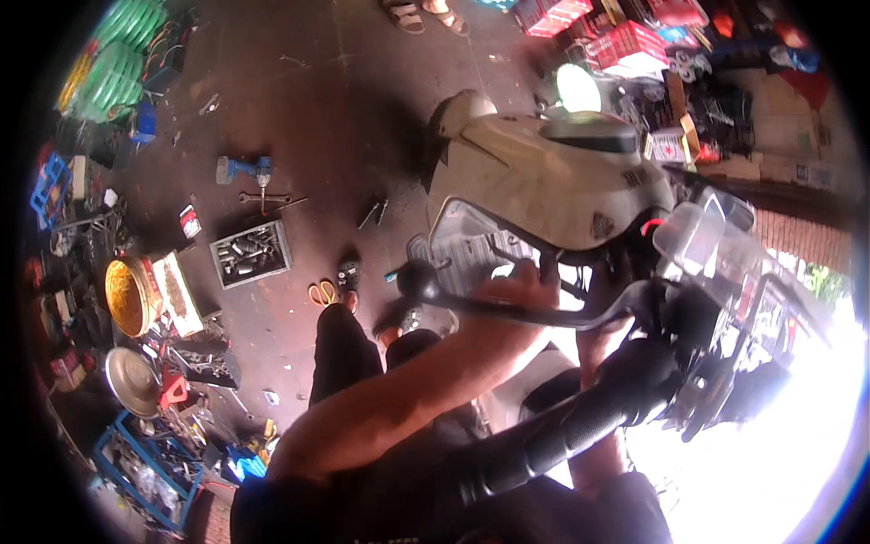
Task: The person handles small parts on the floor, loosens screws on the front body panel of a scooter using a screwdriver, and maneuvers the scooter across the workshop.
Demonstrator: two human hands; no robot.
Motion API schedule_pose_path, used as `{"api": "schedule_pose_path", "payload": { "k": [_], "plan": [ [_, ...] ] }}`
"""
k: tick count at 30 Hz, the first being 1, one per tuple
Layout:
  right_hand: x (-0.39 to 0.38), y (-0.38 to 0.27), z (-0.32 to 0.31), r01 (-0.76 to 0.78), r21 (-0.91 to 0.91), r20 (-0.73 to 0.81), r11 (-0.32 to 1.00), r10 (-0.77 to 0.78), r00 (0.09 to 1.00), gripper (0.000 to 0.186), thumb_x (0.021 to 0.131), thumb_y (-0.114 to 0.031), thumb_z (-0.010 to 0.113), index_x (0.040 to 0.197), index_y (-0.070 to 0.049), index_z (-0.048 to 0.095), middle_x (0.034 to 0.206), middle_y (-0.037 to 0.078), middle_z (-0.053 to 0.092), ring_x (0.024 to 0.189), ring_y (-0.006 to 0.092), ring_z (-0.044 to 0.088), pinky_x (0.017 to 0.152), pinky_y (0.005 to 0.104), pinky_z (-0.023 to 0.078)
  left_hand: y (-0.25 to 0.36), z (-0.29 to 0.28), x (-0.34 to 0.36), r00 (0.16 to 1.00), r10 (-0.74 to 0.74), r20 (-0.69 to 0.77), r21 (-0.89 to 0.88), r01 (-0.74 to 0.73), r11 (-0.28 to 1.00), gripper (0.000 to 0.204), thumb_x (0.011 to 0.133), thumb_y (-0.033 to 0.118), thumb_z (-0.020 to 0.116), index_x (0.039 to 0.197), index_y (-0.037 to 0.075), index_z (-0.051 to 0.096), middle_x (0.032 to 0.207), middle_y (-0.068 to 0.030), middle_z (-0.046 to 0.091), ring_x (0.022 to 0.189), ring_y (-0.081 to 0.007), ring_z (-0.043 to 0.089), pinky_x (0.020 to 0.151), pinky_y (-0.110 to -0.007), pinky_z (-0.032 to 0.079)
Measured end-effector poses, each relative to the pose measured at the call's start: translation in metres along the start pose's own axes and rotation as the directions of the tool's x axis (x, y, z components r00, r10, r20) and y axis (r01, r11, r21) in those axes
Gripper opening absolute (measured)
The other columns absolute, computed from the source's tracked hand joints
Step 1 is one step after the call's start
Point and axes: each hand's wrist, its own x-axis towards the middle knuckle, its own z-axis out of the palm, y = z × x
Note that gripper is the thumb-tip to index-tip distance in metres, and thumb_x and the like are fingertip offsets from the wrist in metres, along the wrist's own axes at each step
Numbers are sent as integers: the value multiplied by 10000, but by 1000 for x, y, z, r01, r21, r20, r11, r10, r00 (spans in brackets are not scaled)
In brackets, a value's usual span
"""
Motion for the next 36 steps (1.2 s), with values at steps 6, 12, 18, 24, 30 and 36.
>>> {"api": "schedule_pose_path", "payload": {
  "k": [6,12,18,24,30,36],
  "plan": [
    [-18,-6,-15,-26,-28,-17,999,26,1000,365,890,-295,471,1072,15,538,940,109,601,838,210,589,742,321,482,0,54,-27,931,-35,-363,-374,-112,920,345,813,116,537,1124,-33,531,824,-163,554,650,-278,572,575,-376,473],
    [-7,-6,-20,-12,-36,17,999,12,1000,359,888,-291,475,1069,11,541,936,107,601,833,210,590,734,321,484,33,114,-23,854,-402,-329,-787,-13,617,274,813,18,546,1085,43,555,787,-182,569,668,-341,566,561,-411,429],
    [9,-5,-21,26,-44,56,999,-23,998,353,885,-288,479,1067,7,545,933,104,600,828,209,592,726,321,486,41,112,-24,836,-481,-264,-862,19,507,247,827,-3,530,1071,36,535,814,-227,575,761,-425,562,602,-429,438],
    [23,-6,-21,50,-50,69,997,-46,997,347,883,-284,482,1064,4,548,930,101,600,824,209,594,718,320,488,31,121,-21,838,-415,-354,-782,-22,622,442,815,8,545,1247,60,468,835,-205,595,745,-376,598,606,-423,470],
    [45,0,-1,71,-24,80,997,-69,994,341,880,-281,486,1062,0,551,927,98,600,819,208,595,709,320,490,-27,106,-30,977,-210,-27,-508,167,845,244,816,178,568,1030,59,574,777,-143,604,699,-307,603,595,-404,484],
    [76,8,30,127,34,33,991,-128,991,336,877,-278,490,1060,-3,554,924,95,599,814,208,597,701,320,493,-73,89,-85,875,-421,-239,-511,255,821,176,838,197,584,928,47,568,757,-145,607,649,-328,602,570,-382,487]
  ]
}}
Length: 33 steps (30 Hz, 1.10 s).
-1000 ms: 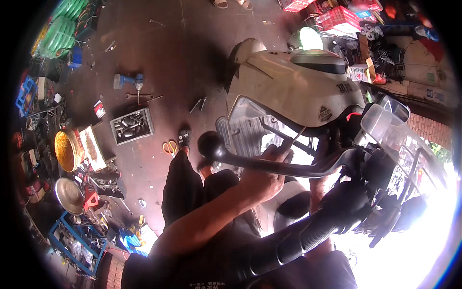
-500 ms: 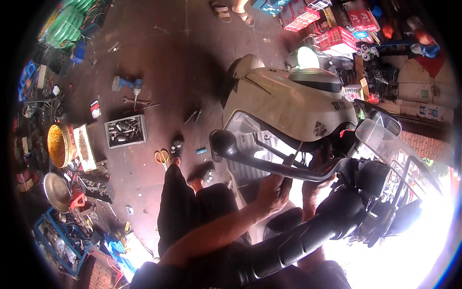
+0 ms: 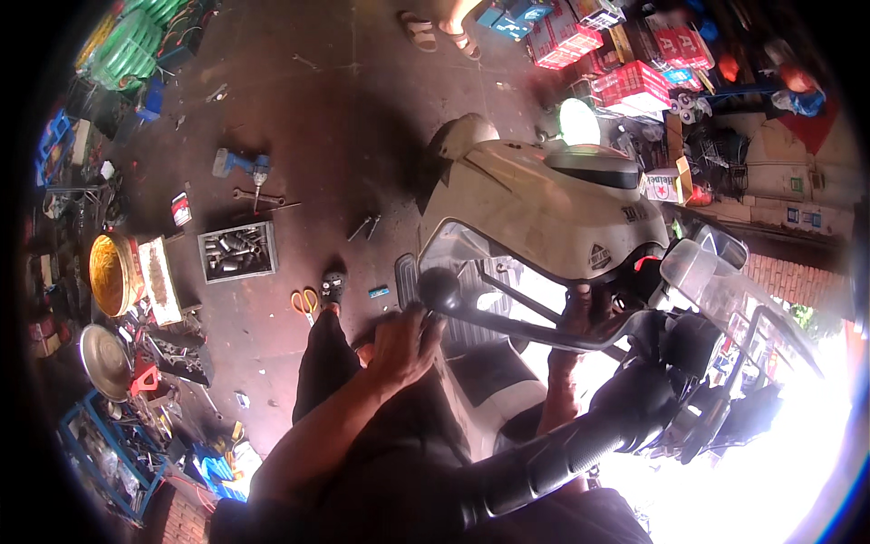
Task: The person handles small parts on the floor, loosens screws on the front body panel of a scooter using a screwdriver, and maneuvers the scooter across the workshop.
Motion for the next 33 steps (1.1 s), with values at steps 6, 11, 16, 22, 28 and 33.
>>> {"api": "schedule_pose_path", "payload": {
  "k": [6,11,16,22,28,33],
  "plan": [
    [6,12,12,-21,55,11,998,21,1000,330,875,-274,494,1057,-7,557,920,93,599,809,207,598,693,319,495,75,3,119,975,112,190,-165,-81,983,369,794,211,670,1039,20,472,801,-182,617,693,-325,631,581,-362,507],
    [-10,6,6,-17,64,-27,998,19,999,325,873,-271,497,1055,-10,560,918,90,599,805,207,600,686,319,496,82,35,102,893,431,129,-218,-398,891,693,706,133,724,1312,81,393,988,-182,590,796,-350,624,692,-384,527],
    [-29,13,16,-2,133,-24,991,6,1000,321,871,-269,500,1053,-12,563,915,88,598,801,206,601,679,319,498,74,65,104,932,360,-41,-166,-362,917,503,735,147,673,1211,92,523,802,-154,595,656,-303,616,556,-373,502],
    [-33,12,33,-10,448,-46,894,35,998,315,868,-265,503,1051,-16,566,912,85,598,796,206,603,671,318,500,87,46,96,892,450,-30,131,-443,887,410,752,109,658,1145,60,553,772,-105,569,625,-253,560,545,-343,458],
    [-94,25,52,-192,887,23,419,377,926,186,877,-237,560,976,-80,549,805,55,588,633,159,550,567,293,460,83,34,112,917,394,56,212,-396,893,326,766,111,668,1073,46,580,708,-42,516,573,-173,482,501,-293,395],
    [-135,14,47,-147,981,45,127,586,809,157,871,-175,584,982,-72,541,814,63,593,635,153,549,583,263,459,78,35,118,939,332,92,266,-345,900,259,777,113,677,1013,35,602,654,9,473,530,-107,417,465,-252,341]
  ]
}}
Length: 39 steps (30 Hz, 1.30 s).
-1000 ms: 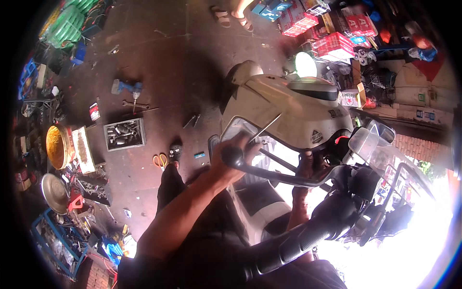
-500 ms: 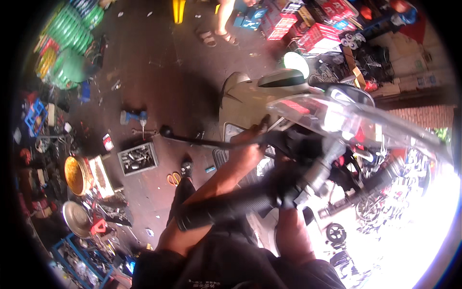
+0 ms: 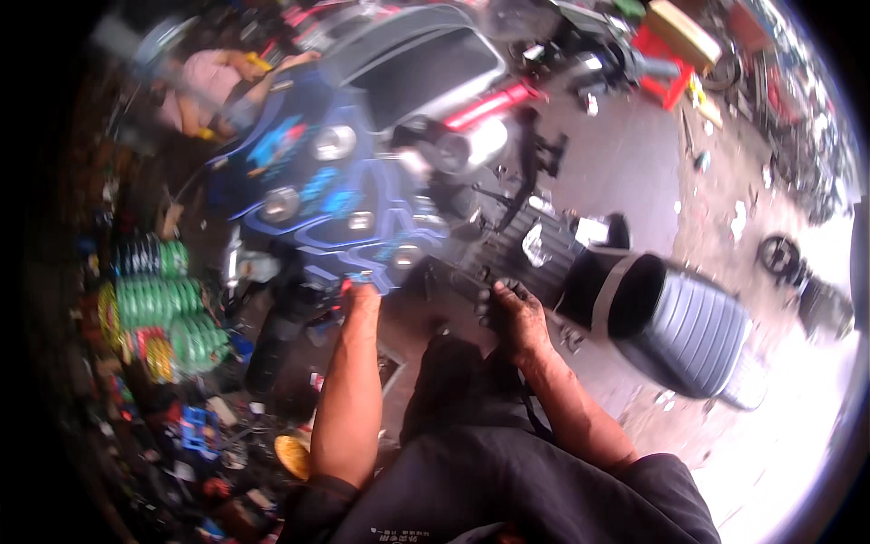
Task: The person handles small parts on the floor, loosens screws on the front body panel of a scooter using a screwdriver, and maneuvers the scooter across the workshop.
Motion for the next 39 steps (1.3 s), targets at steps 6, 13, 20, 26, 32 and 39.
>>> {"api": "schedule_pose_path", "payload": {
  "k": [6,13,20,26,32,39],
  "plan": [
    [11,12,-11,58,-113,54,992,-52,997,288,871,-179,581,1091,6,582,825,47,599,665,114,533,614,260,453,8,1,-1,996,-85,17,19,85,996,185,791,115,687,941,22,629,590,71,420,478,-27,340,421,-203,278],
    [16,22,1,98,-57,78,994,-93,993,257,861,-156,597,1062,4,590,780,31,590,640,93,506,579,229,414,26,-7,1,998,-54,33,-81,57,995,211,801,118,678,986,38,614,551,76,406,418,-14,321,362,-198,236],
    [32,18,-22,63,-9,-13,998,-63,998,236,819,-189,660,979,-18,631,733,5,573,636,80,503,587,227,430,27,-4,-3,998,37,49,6,-38,999,223,797,109,676,985,24,592,583,59,429,424,-19,337,363,-197,254],
    [47,33,-32,53,-16,-3,998,-53,999,243,852,-183,604,1024,-12,618,772,24,597,695,99,540,627,240,446,14,-8,1,962,265,65,93,-271,958,372,807,126,661,1135,-11,552,712,28,532,491,-40,384,420,-201,291],
    [62,65,-61,119,-60,14,991,-119,993,272,872,-150,553,1098,-6,594,835,31,637,727,92,564,682,229,452,-5,-20,20,931,330,153,59,-342,938,615,789,159,678,1281,-81,398,1096,-117,565,866,-171,532,765,-279,435],
    [83,86,-73,31,36,17,999,-32,999,197,844,-114,565,981,19,616,771,30,607,650,80,531,619,230,437,-9,-23,35,892,377,249,145,-419,896,630,782,283,642,1258,-60,411,986,-82,568,757,-134,513,653,-251,411]
  ]
}}
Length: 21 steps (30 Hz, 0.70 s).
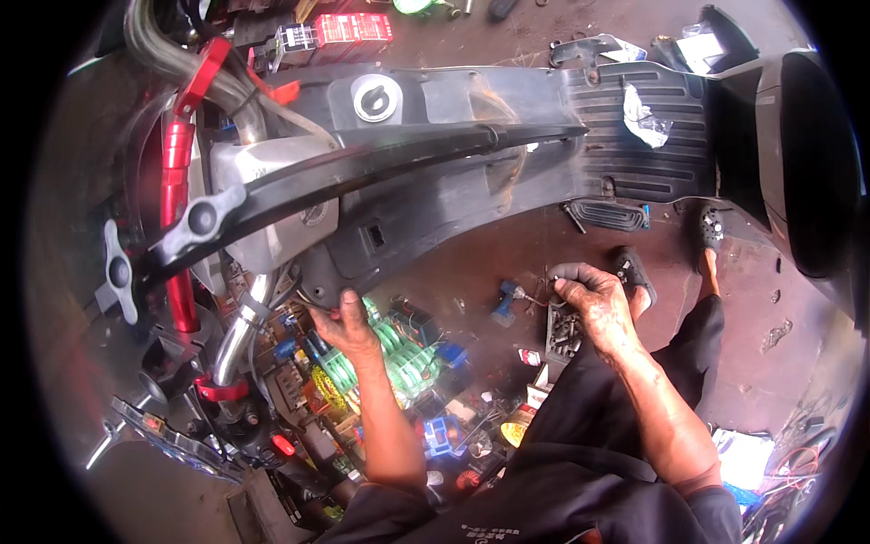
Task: The person handles small parts on the floor, loosens screws on the front body panel of a scooter using a screwdriver, and maneuvers the scooter across the workshop.
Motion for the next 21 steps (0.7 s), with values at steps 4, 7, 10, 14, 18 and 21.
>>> {"api": "schedule_pose_path", "payload": {
  "k": [4,7,10,14,18,21],
  "plan": [
    [10,-7,7,30,-74,53,997,-26,998,205,839,-107,568,993,20,614,763,29,602,650,81,515,619,237,430,15,-1,5,995,-66,69,-51,70,996,542,773,259,644,1189,-38,465,860,-27,568,591,-73,448,497,-194,326],
    [12,-21,17,-17,-61,76,998,22,997,200,833,-91,572,995,20,611,792,41,614,716,90,539,670,236,442,22,-1,7,991,-89,100,6,89,996,490,763,235,645,1143,-37,495,845,-25,583,551,-74,450,462,-195,324],
    [13,-14,40,106,72,153,992,-116,981,183,817,-44,575,986,17,608,921,56,619,855,126,557,780,255,450,24,1,8,992,-97,86,3,97,995,489,760,232,645,1139,-42,502,868,-43,596,573,-80,472,470,-198,340],
    [5,-12,69,234,-129,217,964,-203,955,155,830,-59,596,973,-2,609,832,17,597,802,79,513,741,234,435,26,2,7,993,-84,80,-54,88,995,491,760,227,642,1141,-50,504,874,-66,601,578,-92,479,495,-212,361],
    [-7,-33,92,94,-87,281,992,-66,957,155,832,-80,603,963,2,597,840,29,601,807,75,509,727,241,442,11,-6,9,994,93,56,120,-99,988,455,759,236,651,1080,-65,536,813,-56,591,565,-90,457,492,-224,356],
    [-6,-40,105,209,-114,306,971,-165,937,174,818,-102,618,946,14,600,839,77,608,772,125,548,700,279,454,24,-7,5,980,-166,108,63,160,985,488,766,264,637,1099,-74,519,963,-97,596,823,-169,564,755,-288,457]
  ]
}}
